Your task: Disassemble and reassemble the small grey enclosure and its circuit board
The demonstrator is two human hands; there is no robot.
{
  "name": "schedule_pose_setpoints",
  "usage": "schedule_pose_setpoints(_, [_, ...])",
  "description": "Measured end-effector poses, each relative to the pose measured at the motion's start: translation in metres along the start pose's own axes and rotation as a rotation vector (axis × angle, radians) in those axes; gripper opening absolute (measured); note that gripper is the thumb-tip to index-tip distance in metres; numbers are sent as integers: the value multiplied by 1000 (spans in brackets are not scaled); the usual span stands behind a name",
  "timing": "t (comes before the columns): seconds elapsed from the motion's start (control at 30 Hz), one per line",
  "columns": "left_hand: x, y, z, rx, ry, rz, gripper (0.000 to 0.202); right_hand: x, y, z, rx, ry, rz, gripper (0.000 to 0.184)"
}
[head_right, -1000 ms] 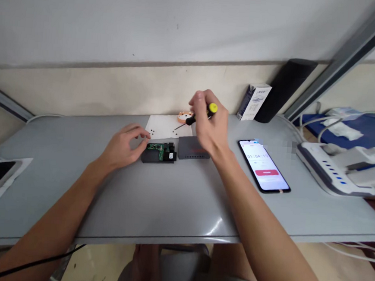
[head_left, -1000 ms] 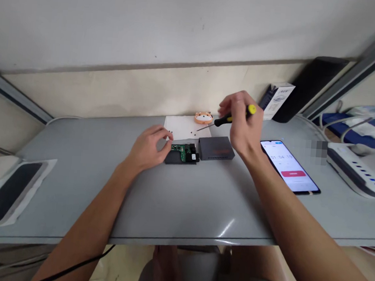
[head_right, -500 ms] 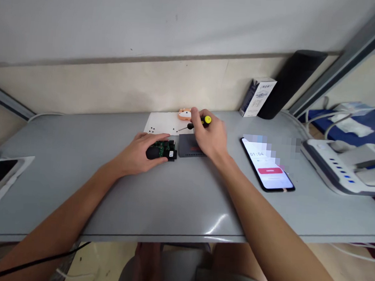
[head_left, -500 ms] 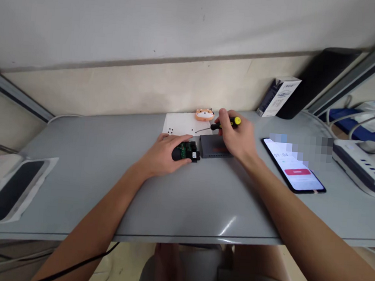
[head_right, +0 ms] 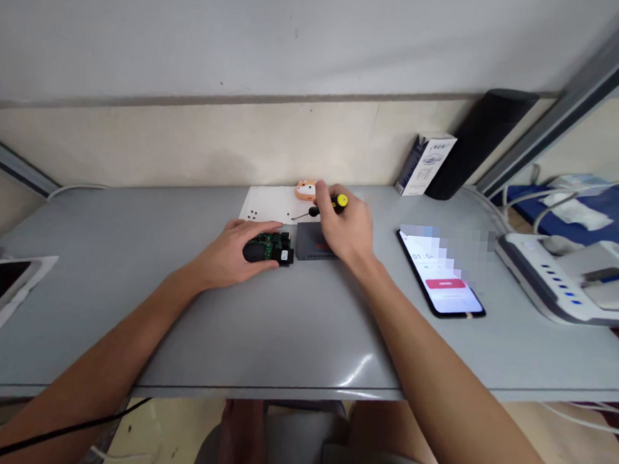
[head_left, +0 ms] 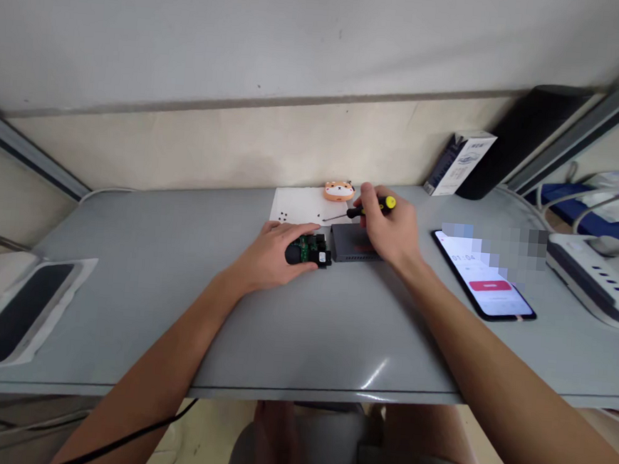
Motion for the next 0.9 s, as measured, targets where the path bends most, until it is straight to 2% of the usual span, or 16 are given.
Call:
schedule_pose_setpoints(0.27, [-1, 0, -1, 14, 3, 10, 58, 3, -4, 1, -71, 26, -144, 56])
schedule_pose_setpoints(0.53, [6, 1, -1, 10, -88, 32, 62, 6, -15, -1, -202, 15, -231, 57])
schedule_pose_setpoints(0.6, [3, -1, -1, -27, -79, 48, 54, 5, -14, -2, -202, 21, -259, 57])
schedule_pose_setpoints(0.73, [0, -9, -3, -137, -62, 65, 25, 3, -10, 0, -165, 38, -292, 56])
schedule_pose_setpoints(0.9, [2, -12, -7, -181, -28, 68, 15, -1, -5, 3, -119, 82, -329, 53])
Point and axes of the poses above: each hand's wrist, its own z-axis away from the middle knuckle, its own y-axis out of the palm, x = y × z, the point moved 8 cm from there along -z, towards the middle knuckle, and after that the axes turned 7 degrees about -y, right-handed, at the moved point
